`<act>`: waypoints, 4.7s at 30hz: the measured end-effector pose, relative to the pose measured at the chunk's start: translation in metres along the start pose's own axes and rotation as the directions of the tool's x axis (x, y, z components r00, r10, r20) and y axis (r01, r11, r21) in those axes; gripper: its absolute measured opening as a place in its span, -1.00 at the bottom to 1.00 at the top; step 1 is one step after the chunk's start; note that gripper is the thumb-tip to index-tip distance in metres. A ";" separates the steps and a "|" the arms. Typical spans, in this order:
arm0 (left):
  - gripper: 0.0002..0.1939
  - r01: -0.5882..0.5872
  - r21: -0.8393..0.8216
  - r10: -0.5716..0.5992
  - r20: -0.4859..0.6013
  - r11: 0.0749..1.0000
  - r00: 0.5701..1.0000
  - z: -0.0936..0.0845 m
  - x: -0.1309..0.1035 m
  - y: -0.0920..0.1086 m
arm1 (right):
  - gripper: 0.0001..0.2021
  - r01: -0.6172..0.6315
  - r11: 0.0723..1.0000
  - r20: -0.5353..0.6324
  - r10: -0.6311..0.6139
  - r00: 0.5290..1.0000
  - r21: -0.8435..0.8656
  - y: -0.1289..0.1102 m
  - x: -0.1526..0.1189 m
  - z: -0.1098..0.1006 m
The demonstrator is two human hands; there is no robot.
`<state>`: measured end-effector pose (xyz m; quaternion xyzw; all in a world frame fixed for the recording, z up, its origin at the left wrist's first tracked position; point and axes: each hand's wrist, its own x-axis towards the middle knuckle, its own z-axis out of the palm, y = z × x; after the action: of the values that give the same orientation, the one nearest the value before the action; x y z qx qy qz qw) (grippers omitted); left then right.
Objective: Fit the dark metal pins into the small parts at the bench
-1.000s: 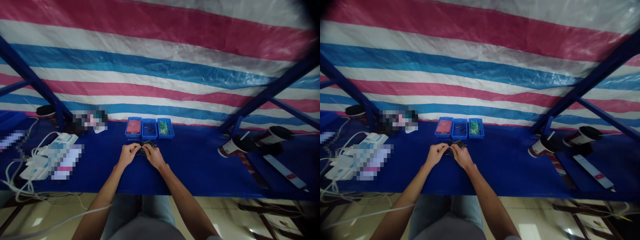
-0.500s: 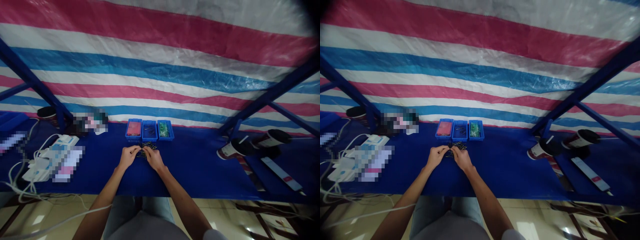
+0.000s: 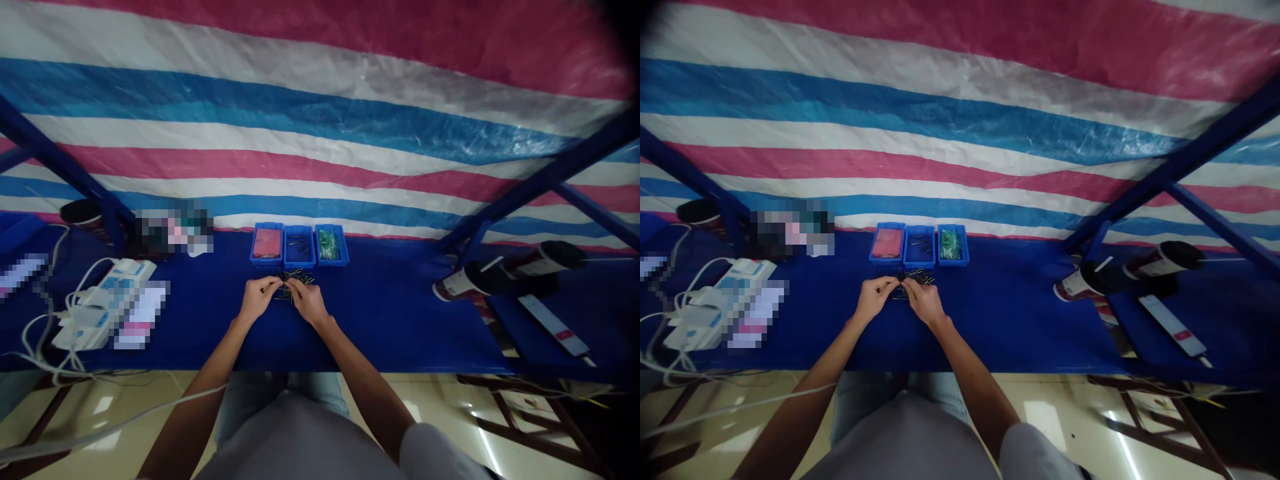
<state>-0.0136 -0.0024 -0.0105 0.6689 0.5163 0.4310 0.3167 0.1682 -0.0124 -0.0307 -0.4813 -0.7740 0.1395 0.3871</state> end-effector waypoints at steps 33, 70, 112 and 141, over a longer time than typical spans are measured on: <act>-0.70 0.014 0.131 -0.013 -0.006 0.991 1.000 0.002 -0.001 0.009 | -0.72 0.030 0.955 0.049 -0.016 0.999 -0.294 -0.007 0.002 0.000; -0.74 0.015 0.240 -0.029 0.054 0.971 0.998 0.003 -0.001 0.010 | -0.71 -0.001 0.942 0.187 0.068 0.980 -0.336 -0.008 0.002 0.004; -0.73 0.023 0.213 -0.037 0.064 0.977 0.997 0.002 0.000 0.005 | -0.76 0.019 0.915 0.220 0.077 0.972 -0.404 -0.007 0.001 0.005; -0.71 0.015 0.216 -0.041 0.116 0.976 0.992 0.001 0.003 0.010 | -0.72 -0.006 0.943 0.153 0.061 0.986 -0.334 -0.008 0.007 0.002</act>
<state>-0.0085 -0.0026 -0.0011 0.7165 0.5494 0.3270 0.2791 0.1600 -0.0103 -0.0235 -0.5398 -0.8070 0.0521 0.2340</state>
